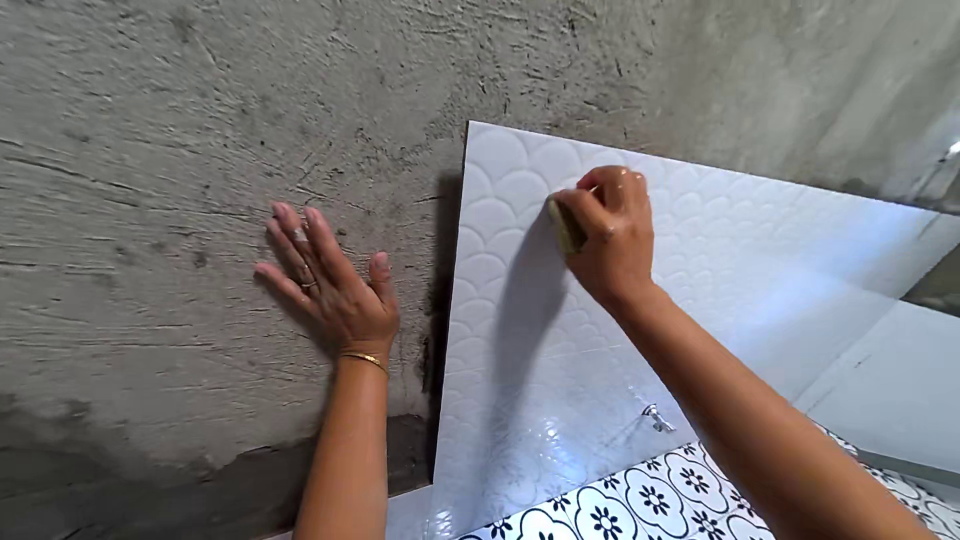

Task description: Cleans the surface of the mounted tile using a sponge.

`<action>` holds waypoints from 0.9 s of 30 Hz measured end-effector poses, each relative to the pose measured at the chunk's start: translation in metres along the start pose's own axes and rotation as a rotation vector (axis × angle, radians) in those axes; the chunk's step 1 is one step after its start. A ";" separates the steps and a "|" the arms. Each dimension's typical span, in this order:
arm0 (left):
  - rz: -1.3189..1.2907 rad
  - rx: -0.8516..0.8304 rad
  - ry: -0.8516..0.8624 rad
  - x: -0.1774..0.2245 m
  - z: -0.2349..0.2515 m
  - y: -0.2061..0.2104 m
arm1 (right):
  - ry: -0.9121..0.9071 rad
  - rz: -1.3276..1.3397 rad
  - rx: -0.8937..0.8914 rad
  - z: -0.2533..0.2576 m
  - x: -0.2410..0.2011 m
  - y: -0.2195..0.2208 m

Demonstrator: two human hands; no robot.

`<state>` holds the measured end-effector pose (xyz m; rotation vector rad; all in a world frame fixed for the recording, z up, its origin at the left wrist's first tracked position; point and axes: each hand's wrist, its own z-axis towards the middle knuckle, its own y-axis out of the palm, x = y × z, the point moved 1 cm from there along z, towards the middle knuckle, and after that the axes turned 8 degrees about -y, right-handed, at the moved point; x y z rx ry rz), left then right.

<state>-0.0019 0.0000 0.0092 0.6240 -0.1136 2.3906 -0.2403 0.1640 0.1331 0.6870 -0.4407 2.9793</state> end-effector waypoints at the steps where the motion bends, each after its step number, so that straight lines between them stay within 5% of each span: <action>1: -0.004 0.000 0.003 -0.001 -0.001 0.000 | -0.032 0.001 -0.007 0.000 -0.004 0.001; 27: -0.083 0.030 0.037 -0.002 0.000 -0.003 | 0.052 0.018 0.011 -0.003 -0.001 0.001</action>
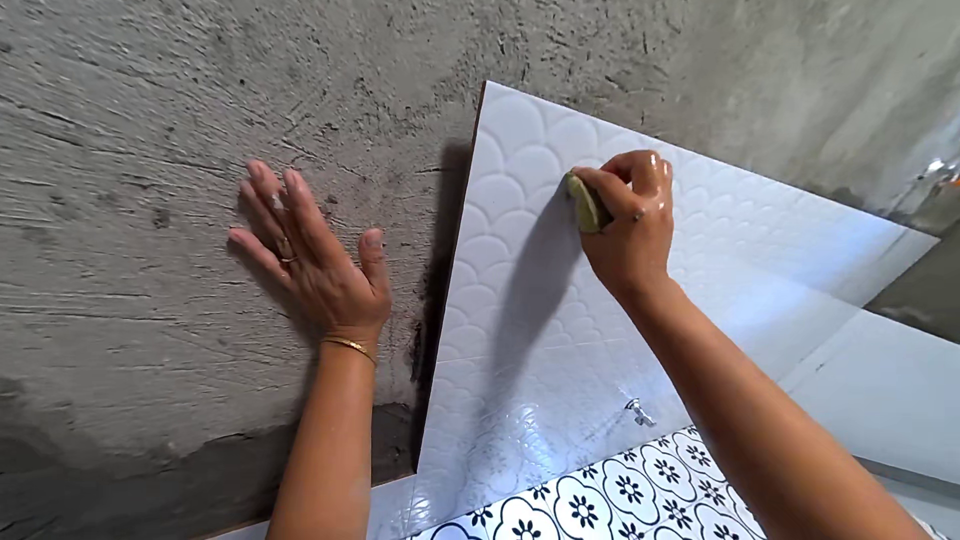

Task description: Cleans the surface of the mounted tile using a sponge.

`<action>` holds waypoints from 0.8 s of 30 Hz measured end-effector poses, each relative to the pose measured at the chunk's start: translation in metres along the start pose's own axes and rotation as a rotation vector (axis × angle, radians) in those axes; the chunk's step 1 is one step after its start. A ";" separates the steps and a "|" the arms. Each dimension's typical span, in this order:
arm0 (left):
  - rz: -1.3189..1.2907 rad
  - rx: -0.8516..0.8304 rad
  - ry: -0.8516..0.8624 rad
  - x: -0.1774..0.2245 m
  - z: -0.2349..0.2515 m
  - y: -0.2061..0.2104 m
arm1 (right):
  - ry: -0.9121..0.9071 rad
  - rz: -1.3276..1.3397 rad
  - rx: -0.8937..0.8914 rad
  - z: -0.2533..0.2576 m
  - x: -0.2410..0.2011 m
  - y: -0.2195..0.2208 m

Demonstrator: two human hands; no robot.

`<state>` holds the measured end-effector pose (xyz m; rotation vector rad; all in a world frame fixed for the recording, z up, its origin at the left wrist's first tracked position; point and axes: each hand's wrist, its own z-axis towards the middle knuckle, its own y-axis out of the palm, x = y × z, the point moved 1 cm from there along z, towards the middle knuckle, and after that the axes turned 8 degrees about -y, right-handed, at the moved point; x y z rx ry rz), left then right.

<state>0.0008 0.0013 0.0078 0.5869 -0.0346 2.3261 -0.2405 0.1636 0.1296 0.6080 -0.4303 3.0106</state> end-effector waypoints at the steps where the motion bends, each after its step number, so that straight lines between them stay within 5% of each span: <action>1: 0.003 -0.007 -0.005 0.001 0.000 -0.001 | 0.029 0.011 0.001 0.000 0.000 0.000; 13: 0.023 -0.010 -0.001 0.002 0.000 -0.003 | 0.017 0.047 -0.041 -0.003 -0.010 0.002; 18: 0.026 0.049 0.023 0.002 0.003 0.002 | 0.190 0.032 -0.001 0.010 0.002 0.000; 24: 0.026 -0.011 -0.004 0.000 -0.001 -0.001 | 0.027 0.089 -0.007 0.009 -0.023 0.008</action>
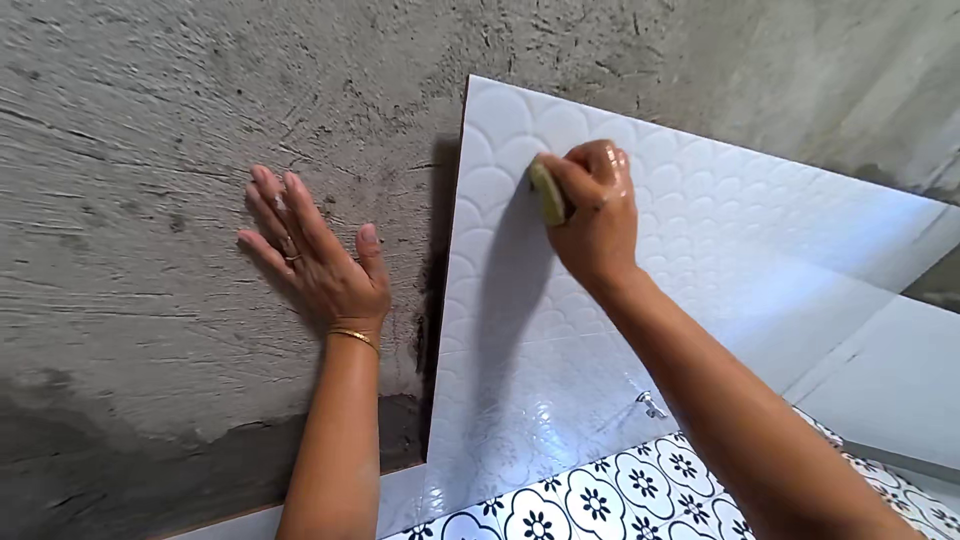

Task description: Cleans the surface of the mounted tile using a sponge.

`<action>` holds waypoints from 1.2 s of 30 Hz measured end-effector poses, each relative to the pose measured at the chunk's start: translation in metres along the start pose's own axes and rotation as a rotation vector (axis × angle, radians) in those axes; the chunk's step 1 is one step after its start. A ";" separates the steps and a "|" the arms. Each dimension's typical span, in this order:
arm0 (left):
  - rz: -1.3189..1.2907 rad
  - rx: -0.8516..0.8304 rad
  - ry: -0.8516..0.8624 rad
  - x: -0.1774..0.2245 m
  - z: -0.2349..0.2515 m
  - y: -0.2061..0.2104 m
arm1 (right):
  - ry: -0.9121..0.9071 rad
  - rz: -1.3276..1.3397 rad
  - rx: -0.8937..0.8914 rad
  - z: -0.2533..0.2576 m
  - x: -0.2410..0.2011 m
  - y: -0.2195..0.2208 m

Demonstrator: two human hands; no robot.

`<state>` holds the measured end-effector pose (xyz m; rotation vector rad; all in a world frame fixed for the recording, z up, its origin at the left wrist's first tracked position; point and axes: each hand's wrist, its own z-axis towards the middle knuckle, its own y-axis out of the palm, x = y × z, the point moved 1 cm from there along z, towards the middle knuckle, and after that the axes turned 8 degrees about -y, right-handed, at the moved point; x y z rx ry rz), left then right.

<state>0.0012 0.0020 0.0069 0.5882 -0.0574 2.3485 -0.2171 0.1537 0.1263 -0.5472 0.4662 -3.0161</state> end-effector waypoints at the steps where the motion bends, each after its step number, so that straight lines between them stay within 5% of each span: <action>1: 0.005 0.003 0.002 0.000 0.000 0.000 | 0.059 -0.002 -0.009 0.003 0.007 -0.004; 4: 0.018 0.019 0.005 -0.002 0.000 0.002 | 0.146 -0.025 0.036 0.008 0.022 -0.008; 8: 0.011 0.024 0.004 -0.001 0.000 0.004 | -0.011 -0.013 0.019 0.000 0.006 -0.001; 12: 0.003 0.035 0.005 -0.002 0.000 0.004 | 0.081 -0.013 0.031 0.005 0.017 -0.006; 32: 0.035 0.087 0.032 0.002 0.004 0.005 | -0.009 0.003 0.010 0.003 0.009 -0.002; 36: 0.033 0.087 0.031 0.003 0.004 0.004 | 0.143 0.008 -0.004 0.012 0.027 -0.013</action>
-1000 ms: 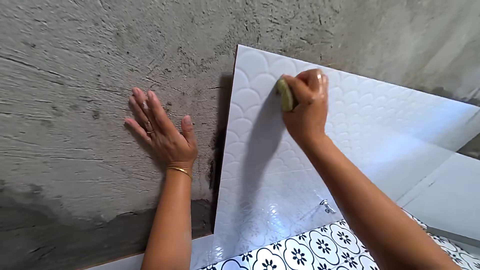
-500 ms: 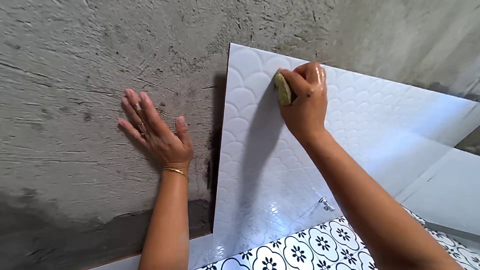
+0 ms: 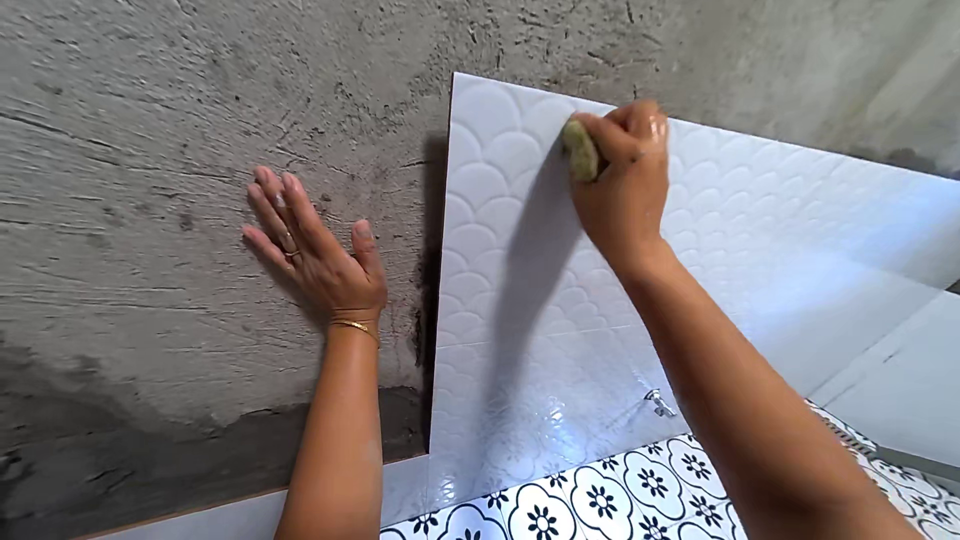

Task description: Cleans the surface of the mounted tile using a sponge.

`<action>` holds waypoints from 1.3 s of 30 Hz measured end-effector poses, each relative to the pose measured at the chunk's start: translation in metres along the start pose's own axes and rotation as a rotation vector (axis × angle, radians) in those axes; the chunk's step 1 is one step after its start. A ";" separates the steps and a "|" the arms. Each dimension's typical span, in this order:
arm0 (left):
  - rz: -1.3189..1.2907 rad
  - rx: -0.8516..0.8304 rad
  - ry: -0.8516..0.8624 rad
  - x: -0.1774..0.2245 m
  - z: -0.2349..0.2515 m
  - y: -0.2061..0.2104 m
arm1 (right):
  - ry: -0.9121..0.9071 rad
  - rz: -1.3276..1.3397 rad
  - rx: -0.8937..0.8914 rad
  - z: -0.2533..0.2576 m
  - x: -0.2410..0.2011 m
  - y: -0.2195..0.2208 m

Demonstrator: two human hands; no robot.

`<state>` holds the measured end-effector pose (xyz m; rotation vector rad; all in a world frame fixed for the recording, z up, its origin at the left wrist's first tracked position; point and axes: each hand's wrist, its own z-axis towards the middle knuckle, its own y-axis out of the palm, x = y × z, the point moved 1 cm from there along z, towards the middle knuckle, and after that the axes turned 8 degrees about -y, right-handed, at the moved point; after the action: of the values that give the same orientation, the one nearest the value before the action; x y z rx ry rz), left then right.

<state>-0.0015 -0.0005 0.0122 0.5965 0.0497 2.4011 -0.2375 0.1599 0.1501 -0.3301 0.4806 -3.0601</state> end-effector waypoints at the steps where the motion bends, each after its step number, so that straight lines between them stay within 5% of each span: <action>1: 0.008 -0.009 -0.005 0.000 0.000 -0.001 | 0.021 -0.003 0.016 0.001 0.001 0.000; 6: 0.013 -0.020 -0.010 0.000 -0.001 0.001 | -0.160 0.002 0.035 -0.011 -0.022 0.014; 10: 0.027 -0.013 -0.014 0.000 -0.001 0.001 | 0.020 -0.017 0.024 -0.002 -0.002 0.001; 15: 0.034 -0.018 -0.008 0.000 -0.001 0.000 | -0.161 -0.006 0.007 -0.018 -0.020 0.013; 20: 0.032 -0.087 -0.034 -0.004 -0.006 -0.003 | -0.006 -0.004 0.006 -0.006 0.005 0.000; 39: 0.040 -0.028 -0.034 -0.001 -0.002 0.001 | -0.222 -0.033 -0.017 -0.018 -0.001 0.005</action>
<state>-0.0021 -0.0018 0.0105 0.6300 -0.0104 2.4255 -0.2399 0.1601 0.1316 -0.6759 0.4941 -3.0012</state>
